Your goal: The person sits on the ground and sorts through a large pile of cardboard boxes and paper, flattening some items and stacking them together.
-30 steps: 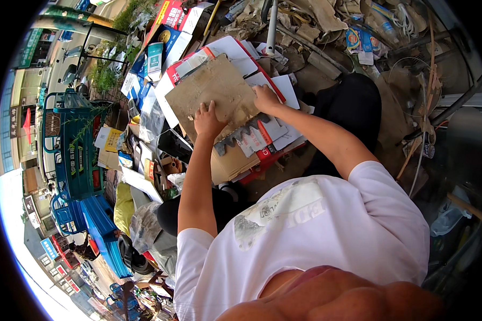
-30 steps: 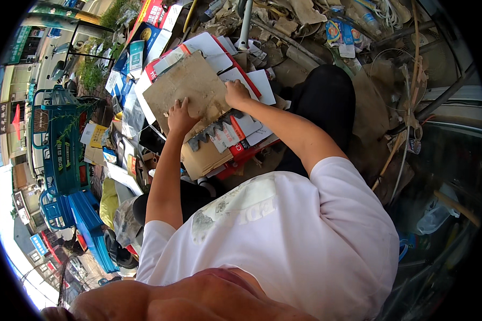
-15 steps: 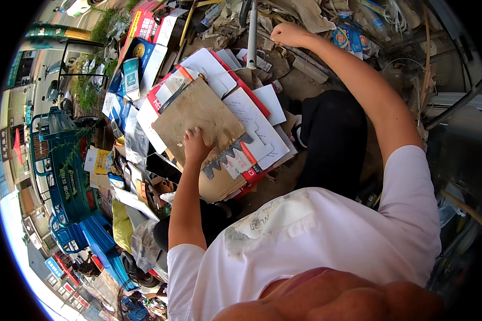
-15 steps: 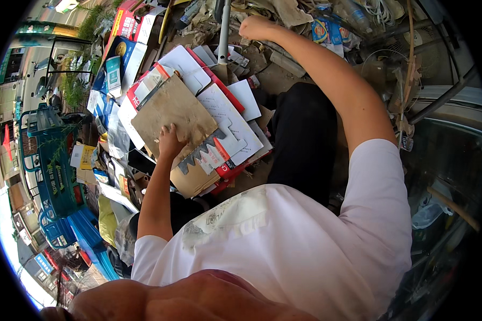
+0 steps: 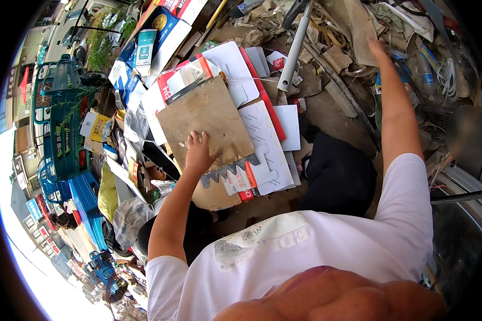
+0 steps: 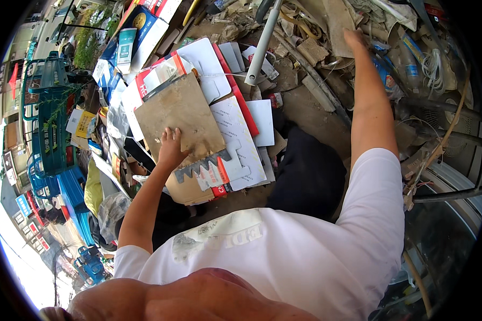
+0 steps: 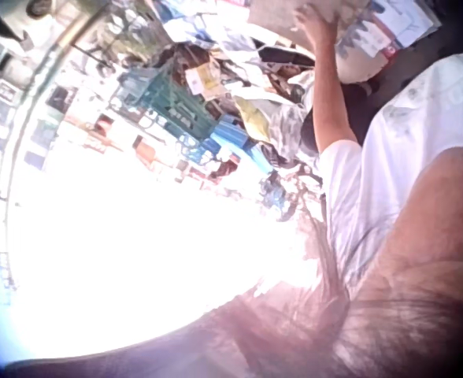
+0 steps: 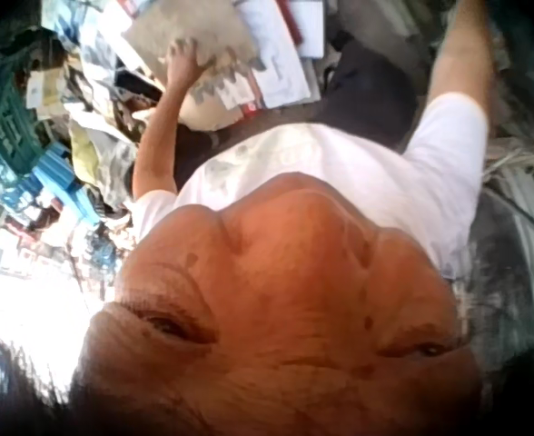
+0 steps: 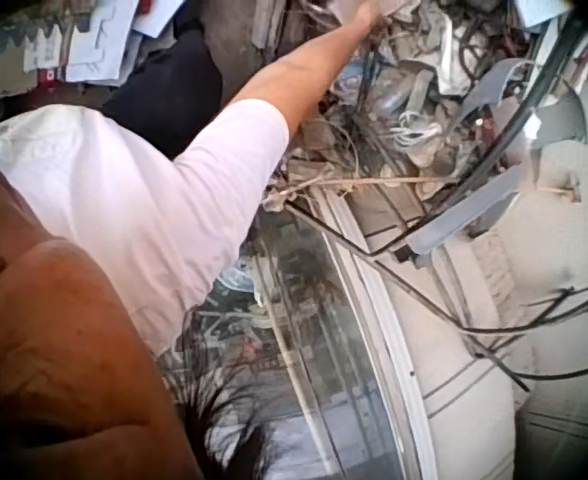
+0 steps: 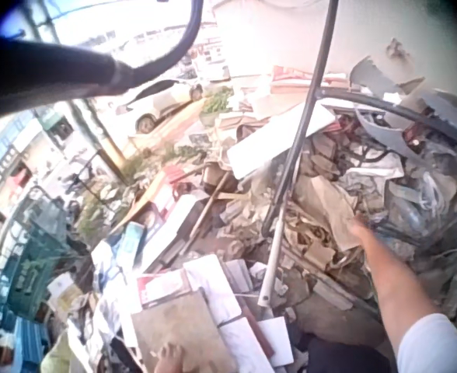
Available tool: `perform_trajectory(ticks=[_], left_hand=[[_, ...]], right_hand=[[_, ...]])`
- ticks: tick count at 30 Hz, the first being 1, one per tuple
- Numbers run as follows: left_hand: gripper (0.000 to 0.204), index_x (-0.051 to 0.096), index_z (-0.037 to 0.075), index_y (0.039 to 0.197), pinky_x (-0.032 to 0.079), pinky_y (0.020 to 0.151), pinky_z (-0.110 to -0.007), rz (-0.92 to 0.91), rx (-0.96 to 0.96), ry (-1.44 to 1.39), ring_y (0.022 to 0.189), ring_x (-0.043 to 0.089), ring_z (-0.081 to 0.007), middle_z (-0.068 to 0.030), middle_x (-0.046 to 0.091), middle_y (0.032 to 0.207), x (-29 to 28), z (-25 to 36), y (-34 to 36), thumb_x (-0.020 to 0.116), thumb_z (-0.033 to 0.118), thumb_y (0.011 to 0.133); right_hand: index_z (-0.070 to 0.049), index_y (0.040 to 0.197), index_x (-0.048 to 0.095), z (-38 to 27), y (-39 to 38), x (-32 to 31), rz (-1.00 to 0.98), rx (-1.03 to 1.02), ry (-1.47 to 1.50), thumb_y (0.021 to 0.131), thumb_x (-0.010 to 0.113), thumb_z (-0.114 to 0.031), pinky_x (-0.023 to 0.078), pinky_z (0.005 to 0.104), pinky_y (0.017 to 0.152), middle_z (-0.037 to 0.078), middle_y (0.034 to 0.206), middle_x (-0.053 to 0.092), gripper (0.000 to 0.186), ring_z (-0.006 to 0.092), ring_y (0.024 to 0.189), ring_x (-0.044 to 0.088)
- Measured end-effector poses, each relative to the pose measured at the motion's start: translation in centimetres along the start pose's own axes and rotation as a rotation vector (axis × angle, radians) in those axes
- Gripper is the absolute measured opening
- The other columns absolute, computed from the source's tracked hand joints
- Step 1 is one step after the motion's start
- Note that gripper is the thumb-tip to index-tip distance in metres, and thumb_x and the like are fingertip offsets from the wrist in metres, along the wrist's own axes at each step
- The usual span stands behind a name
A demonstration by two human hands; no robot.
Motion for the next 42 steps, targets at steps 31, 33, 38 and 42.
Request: perform_trajectory(ticks=[31, 33, 38, 42], left_hand=[[0.065, 0.039, -0.001, 0.143, 0.045, 0.099, -0.045, 0.594, -0.063, -0.831, 0.122, 0.052, -0.0398, -0.0233, 0.05, 0.137, -2.3, -10.9, -6.8, 0.057, 0.007, 0.081], [0.063, 0.038, -0.001, 0.144, 0.045, 0.1, -0.044, 0.71, -0.08, -0.755, 0.121, 0.051, -0.0403, -0.0239, 0.05, 0.136, -3.5, -11.5, -8.4, 0.053, 0.004, 0.083], [0.064, 0.04, 0.001, 0.143, 0.039, 0.107, -0.044, 0.797, 0.028, -0.305, 0.134, 0.04, -0.04, -0.0224, 0.042, 0.146, -10.6, -2.9, -8.4, 0.06, 0.015, 0.084], [0.084, 0.037, 0.001, 0.145, 0.035, 0.113, -0.043, 0.251, 0.119, -0.037, 0.142, 0.03, -0.0417, -0.0257, 0.03, 0.154, -7.5, 1.8, -4.2, 0.073, 0.034, 0.077]], right_hand=[[0.001, 0.137, 0.048, -28.0, -59.8, -0.6, -1.001, -0.524, 0.49, 0.091, 0.063, -0.036, 0.043, 0.036, 0.097, 0.012, 0.12, 0.062, 0.061, 0.019, 0.112, 0.059], [0.0, 0.138, 0.049, -27.9, -59.1, -2.2, -1.048, -0.516, 0.49, 0.092, 0.063, -0.034, 0.045, 0.0335, 0.094, 0.01, 0.124, 0.061, 0.059, 0.0174, 0.114, 0.059], [-0.011, 0.135, 0.055, -26.9, -48.3, -8.1, -0.892, -0.665, 0.564, 0.096, 0.061, -0.037, 0.042, 0.0285, 0.099, 0.003, 0.12, 0.065, 0.047, 0.0118, 0.111, 0.061], [-0.002, 0.117, 0.063, -21.2, -36.9, -11.6, -0.667, -0.42, 0.836, 0.095, 0.06, -0.016, 0.052, 0.0236, 0.072, 0.007, 0.098, 0.069, 0.026, 0.0118, 0.085, 0.066]])
Point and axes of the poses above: each hand's wrist, its own y-axis towards the middle knuckle, its own x-axis out of the palm, z = x × y, the point moved 10 cm from there along y, towards the middle knuckle
